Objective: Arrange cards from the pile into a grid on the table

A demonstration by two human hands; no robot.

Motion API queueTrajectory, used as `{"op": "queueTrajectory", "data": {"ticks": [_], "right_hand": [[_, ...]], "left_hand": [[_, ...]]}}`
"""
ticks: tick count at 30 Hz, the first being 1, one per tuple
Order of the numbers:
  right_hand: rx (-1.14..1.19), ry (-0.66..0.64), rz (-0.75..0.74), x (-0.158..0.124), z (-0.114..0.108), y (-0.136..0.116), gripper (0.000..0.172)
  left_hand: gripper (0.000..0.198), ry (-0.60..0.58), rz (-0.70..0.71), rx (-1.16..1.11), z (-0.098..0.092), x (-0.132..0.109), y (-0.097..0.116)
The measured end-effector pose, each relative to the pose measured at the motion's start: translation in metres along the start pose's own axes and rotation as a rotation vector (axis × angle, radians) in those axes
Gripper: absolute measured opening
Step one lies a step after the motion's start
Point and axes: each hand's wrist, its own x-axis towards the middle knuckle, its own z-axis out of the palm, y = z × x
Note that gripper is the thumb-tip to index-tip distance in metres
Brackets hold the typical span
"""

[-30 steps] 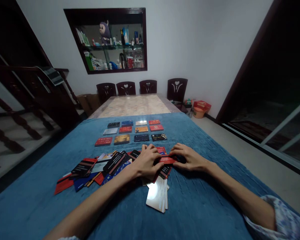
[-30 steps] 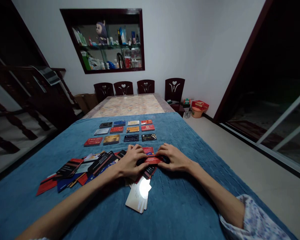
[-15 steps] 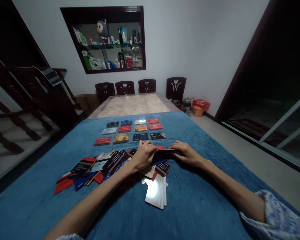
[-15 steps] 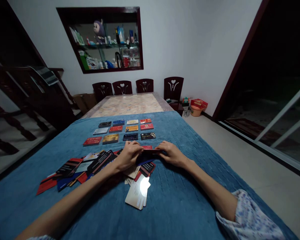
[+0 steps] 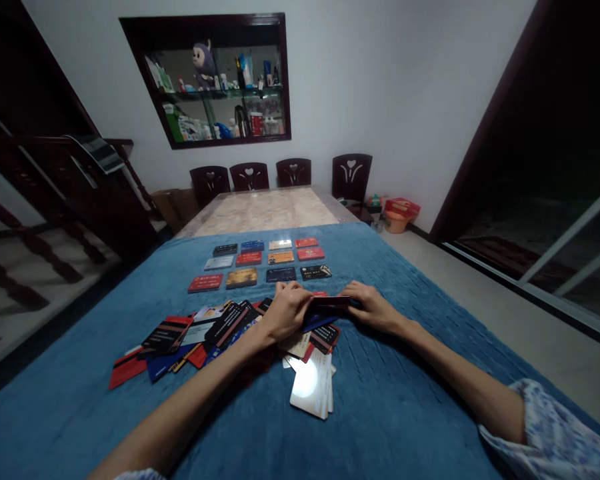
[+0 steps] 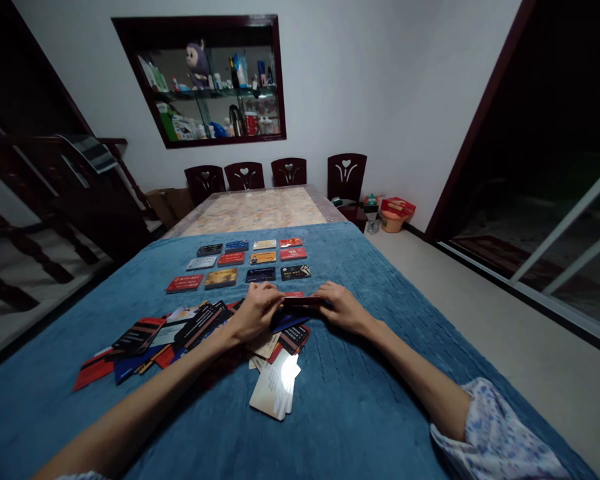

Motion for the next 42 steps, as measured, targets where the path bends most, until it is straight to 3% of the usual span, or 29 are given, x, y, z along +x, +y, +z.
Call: {"op": "queueTrajectory", "data": {"ticks": [19, 26, 36, 42], "right_hand": [[0.098, 0.313, 0.046, 0.004, -0.006, -0.009, 0.011], [-0.082, 0.383, 0.025, 0.005, -0.006, -0.014, 0.012], [-0.275, 0.276, -0.12, 0.011, -0.001, -0.022, 0.019], [-0.319, 0.353, -0.261, 0.016, 0.01, -0.03, 0.019]], "left_hand": [[0.026, -0.005, -0.026, 0.002, -0.001, -0.001, 0.002], [0.024, 0.05, -0.03, -0.027, 0.0, -0.001, 0.001], [0.023, 0.11, -0.022, -0.078, -0.001, -0.002, 0.014], [0.015, 0.096, -0.037, -0.124, 0.003, -0.003, 0.018]]}}
